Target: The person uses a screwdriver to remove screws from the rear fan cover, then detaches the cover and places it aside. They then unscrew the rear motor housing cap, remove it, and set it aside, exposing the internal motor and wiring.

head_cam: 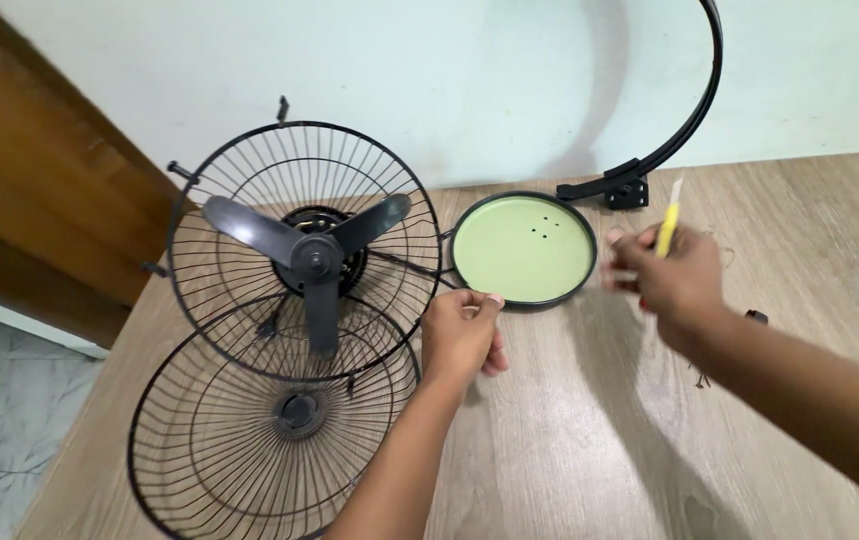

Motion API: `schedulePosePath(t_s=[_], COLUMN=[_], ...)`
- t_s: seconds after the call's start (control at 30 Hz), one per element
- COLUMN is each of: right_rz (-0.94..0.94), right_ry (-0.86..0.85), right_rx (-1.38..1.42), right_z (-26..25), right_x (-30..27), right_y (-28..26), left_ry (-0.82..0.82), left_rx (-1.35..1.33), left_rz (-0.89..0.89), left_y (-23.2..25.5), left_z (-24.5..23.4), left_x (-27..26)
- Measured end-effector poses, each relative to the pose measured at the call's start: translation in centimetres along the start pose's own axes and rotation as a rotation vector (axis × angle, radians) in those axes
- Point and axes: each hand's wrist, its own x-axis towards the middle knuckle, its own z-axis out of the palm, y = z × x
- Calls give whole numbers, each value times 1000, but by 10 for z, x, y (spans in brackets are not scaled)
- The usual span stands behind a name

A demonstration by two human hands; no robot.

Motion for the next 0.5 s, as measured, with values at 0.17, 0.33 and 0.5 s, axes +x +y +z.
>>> schedulePosePath(t_s=[0.17,0.33,0.5], right_rz=[166,250,228], right_ry=[-236,-377,-492], right_rx=[-140,-180,-64], right_z=[29,54,89], right_x=[-62,-95,-88], right_y=[-11,-8,-6], left_ry=[339,749,927], left_rx=[146,183,157], left_rz=[99,231,116], left_y=[-11,-37,-55], left_z=[-26,-72,-121], left_x=[-28,-46,-54])
